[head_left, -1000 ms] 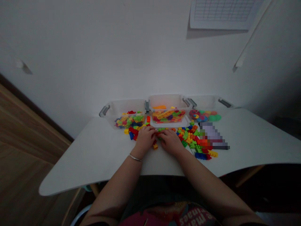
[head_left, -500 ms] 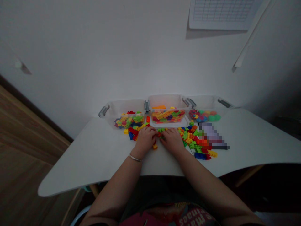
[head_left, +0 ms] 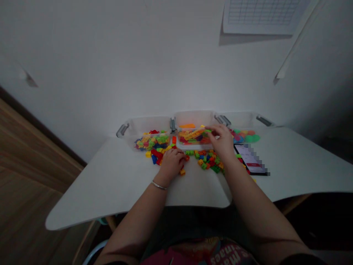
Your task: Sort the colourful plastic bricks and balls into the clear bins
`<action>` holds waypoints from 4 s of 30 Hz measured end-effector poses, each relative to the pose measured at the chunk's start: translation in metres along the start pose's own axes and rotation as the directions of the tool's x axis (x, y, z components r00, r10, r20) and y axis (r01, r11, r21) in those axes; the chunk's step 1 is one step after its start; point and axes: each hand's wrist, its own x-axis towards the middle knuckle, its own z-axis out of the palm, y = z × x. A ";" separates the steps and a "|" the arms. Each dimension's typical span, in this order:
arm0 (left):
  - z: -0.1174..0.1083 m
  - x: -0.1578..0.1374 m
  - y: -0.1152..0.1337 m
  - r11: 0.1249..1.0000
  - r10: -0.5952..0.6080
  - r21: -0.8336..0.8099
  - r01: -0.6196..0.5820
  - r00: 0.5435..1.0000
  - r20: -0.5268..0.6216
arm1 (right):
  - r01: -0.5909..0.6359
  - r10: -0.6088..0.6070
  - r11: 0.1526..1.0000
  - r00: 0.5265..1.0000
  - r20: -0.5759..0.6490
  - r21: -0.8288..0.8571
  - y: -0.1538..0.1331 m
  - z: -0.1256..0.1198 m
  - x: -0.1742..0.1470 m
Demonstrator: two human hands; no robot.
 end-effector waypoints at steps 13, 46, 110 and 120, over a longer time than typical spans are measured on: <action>0.001 -0.006 -0.007 1.000 0.007 0.007 -0.007 1.000 -0.005 | -0.042 0.116 0.928 0.977 0.181 -0.369 0.047 0.004 0.045; -0.001 0.005 0.010 0.998 0.004 0.056 -0.004 1.000 0.010 | 0.224 -0.037 0.928 0.850 0.525 -0.297 -0.025 0.039 -0.071; -0.004 -0.008 0.010 0.925 -0.240 0.288 0.250 0.968 -0.071 | 0.141 0.045 0.842 0.944 0.328 -0.520 0.030 0.004 0.031; -0.005 -0.005 0.015 0.922 -0.238 0.297 0.248 0.969 -0.070 | 0.023 0.021 0.971 0.983 0.183 -0.237 -0.005 -0.014 -0.014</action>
